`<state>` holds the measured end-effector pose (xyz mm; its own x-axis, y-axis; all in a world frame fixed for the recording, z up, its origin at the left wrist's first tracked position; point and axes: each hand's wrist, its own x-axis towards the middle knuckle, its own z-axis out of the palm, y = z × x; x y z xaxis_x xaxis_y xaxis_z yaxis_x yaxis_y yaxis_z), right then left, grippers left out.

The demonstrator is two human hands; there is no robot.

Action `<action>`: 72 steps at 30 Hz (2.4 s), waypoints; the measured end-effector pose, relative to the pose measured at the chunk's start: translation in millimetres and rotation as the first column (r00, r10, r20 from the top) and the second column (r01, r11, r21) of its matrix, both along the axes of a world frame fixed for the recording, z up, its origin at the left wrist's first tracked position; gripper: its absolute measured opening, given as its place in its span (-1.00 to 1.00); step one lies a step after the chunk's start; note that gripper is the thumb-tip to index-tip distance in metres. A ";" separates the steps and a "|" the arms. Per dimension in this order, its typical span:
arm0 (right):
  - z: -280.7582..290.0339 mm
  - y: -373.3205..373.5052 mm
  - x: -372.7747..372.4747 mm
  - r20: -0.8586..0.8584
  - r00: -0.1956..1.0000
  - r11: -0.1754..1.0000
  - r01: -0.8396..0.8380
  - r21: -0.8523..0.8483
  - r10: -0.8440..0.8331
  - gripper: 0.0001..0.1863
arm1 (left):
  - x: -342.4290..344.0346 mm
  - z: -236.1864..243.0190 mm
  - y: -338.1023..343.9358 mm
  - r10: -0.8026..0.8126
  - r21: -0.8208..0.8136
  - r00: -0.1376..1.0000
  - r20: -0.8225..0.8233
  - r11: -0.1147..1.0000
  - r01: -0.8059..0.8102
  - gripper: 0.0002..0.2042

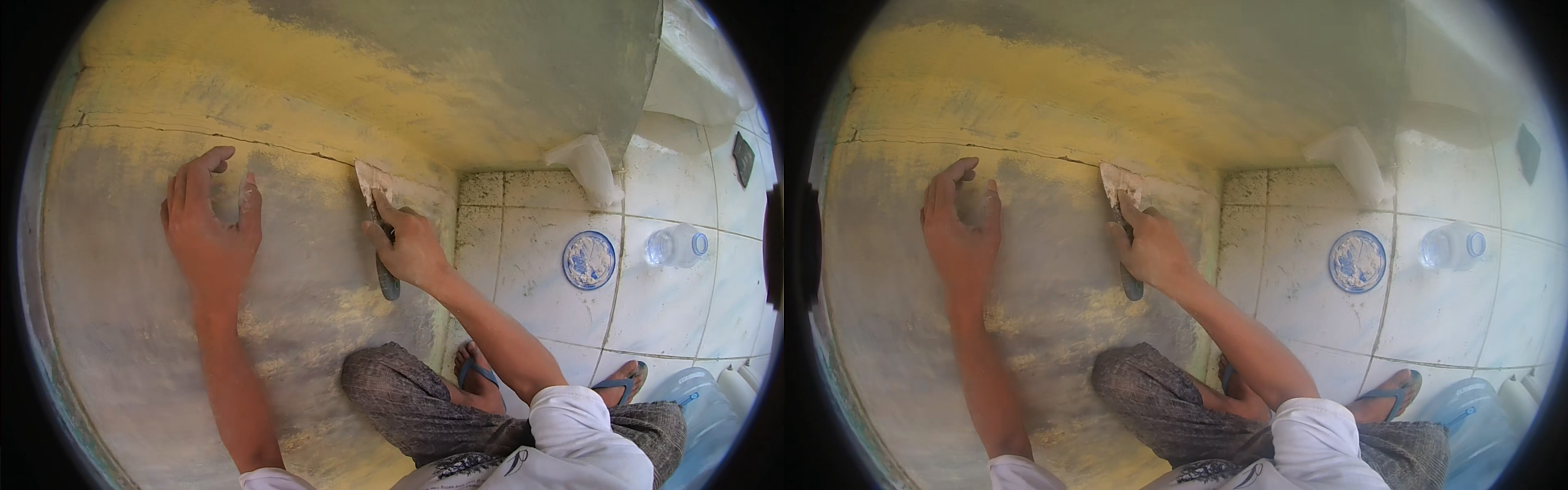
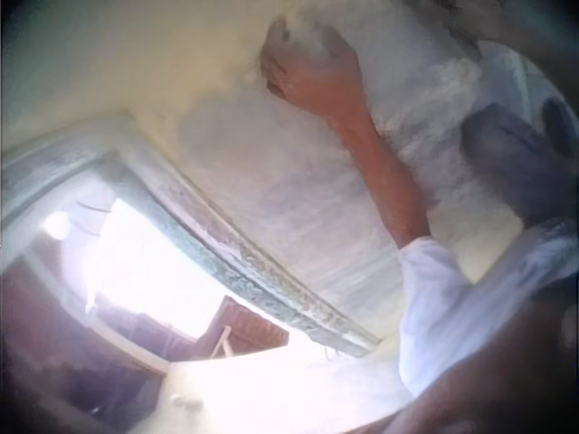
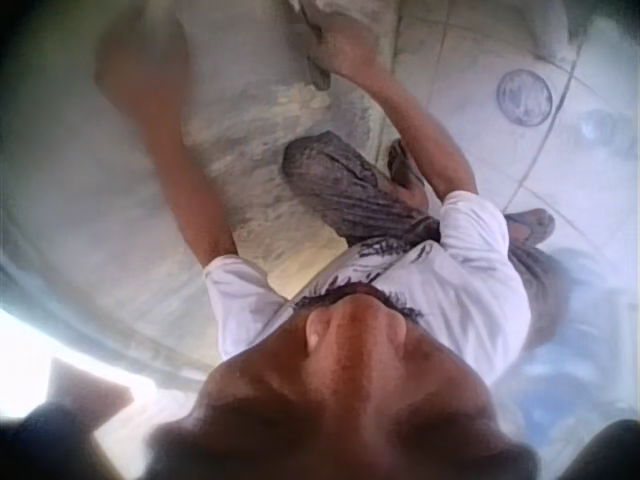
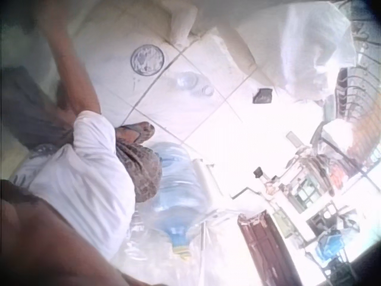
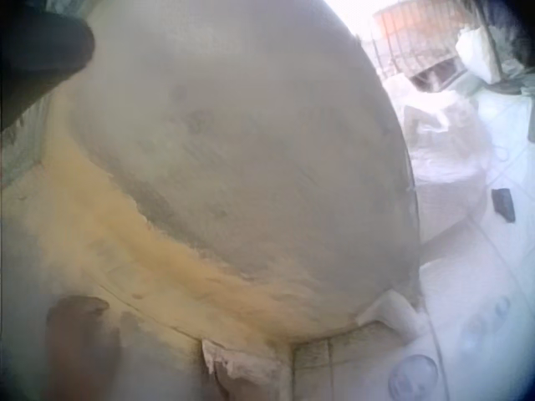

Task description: The person scoops a white paste from a small bowl using a trowel and applies it to a crack along the base of a wall. They repeatedly smooth the paste into the crack and along the wall-floor junction.

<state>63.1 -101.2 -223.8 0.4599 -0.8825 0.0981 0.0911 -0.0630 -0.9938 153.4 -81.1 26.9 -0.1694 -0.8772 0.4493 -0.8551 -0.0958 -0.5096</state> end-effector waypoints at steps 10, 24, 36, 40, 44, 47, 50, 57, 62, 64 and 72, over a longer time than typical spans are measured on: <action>-4.8 3.0 -22.3 -0.022 0.974 0.973 -0.227 -0.041 0.226 -0.40 | 14.6 8.3 5.8 -0.080 -0.015 0.981 0.176 0.996 0.084 -0.75; -117.8 -50.2 -33.9 -0.483 0.875 0.897 -0.187 -0.400 -0.033 -0.36 | 18.2 -7.7 -12.9 -0.104 -0.084 0.977 0.185 0.989 0.122 -0.67; 3.3 -21.7 8.8 0.005 0.993 0.992 -0.120 -0.032 0.120 -0.33 | 23.9 -16.1 -9.5 -0.065 -0.070 0.994 0.087 0.995 0.071 -0.65; 7.3 -0.1 7.7 -0.107 0.973 0.975 -0.214 -0.063 0.206 -0.40 | 27.1 -10.8 -7.5 -0.091 -0.075 0.992 0.089 0.992 0.098 -0.65; -17.8 -17.2 -32.3 -0.269 0.938 0.944 -0.272 -0.185 0.218 -0.42 | 23.5 -10.8 -9.2 -0.086 -0.085 0.994 0.072 0.992 0.092 -0.64; -19.5 -45.9 -24.9 -0.204 0.979 0.911 -0.077 -0.405 -0.008 -0.36 | 21.8 -10.9 -6.5 -0.075 -0.080 0.994 0.074 0.994 0.081 -0.63; -18.4 -73.5 5.8 -0.199 0.957 0.758 0.030 -0.652 -0.209 -0.29 | 28.2 -19.1 -4.2 -0.070 -0.081 0.996 0.050 0.994 0.074 -0.64; -40.6 -93.0 9.2 -0.360 0.900 0.692 -0.099 -0.715 -0.244 -0.25 | 26.9 -12.6 -3.8 -0.083 -0.090 0.996 0.016 0.992 0.084 -0.66; -115.6 -71.9 -9.7 -0.506 0.851 0.801 -0.203 -0.564 -0.140 -0.21 | 27.0 -15.4 -7.9 -0.093 -0.090 0.996 -0.009 0.992 0.092 -0.66; -137.4 -63.9 -19.7 -0.521 0.849 0.833 -0.228 -0.505 -0.084 -0.24 | 26.5 -16.0 -8.3 -0.092 -0.090 0.996 -0.003 0.992 0.092 -0.65; -58.6 -41.6 -10.3 -0.266 0.961 0.915 -0.173 -0.364 0.075 -0.33 | 27.9 -14.1 -5.5 -0.113 -0.093 0.994 0.013 0.989 0.113 -0.63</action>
